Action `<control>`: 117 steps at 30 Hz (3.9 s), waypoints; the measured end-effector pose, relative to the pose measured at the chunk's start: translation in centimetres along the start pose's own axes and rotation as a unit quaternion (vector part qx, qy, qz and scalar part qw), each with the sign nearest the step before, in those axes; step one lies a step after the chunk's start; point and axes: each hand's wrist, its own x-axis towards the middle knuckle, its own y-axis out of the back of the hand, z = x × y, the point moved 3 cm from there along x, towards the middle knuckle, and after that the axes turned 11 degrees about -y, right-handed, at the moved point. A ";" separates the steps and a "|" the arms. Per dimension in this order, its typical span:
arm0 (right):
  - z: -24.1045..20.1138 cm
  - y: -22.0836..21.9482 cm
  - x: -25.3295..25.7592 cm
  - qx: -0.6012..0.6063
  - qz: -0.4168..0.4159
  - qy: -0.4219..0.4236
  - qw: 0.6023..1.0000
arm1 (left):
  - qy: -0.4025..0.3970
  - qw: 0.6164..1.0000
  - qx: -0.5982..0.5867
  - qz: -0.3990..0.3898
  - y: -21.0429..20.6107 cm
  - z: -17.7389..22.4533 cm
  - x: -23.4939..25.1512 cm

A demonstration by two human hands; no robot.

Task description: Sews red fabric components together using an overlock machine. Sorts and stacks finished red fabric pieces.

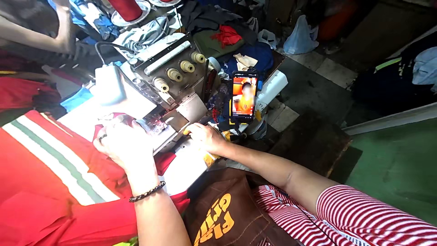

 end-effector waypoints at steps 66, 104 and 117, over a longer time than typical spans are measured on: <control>-5.7 -2.2 -6.8 0.064 -0.046 0.341 0.937 | 0.119 0.908 -0.074 0.396 6.2 -7.3 -29.7; -14.9 9.8 -6.4 0.256 -0.275 0.358 0.855 | 0.105 0.383 -0.911 -0.111 4.0 4.6 -22.3; -12.8 20.8 -11.2 0.438 -0.469 0.240 0.729 | 0.273 0.487 -0.821 0.121 3.2 -2.7 -16.4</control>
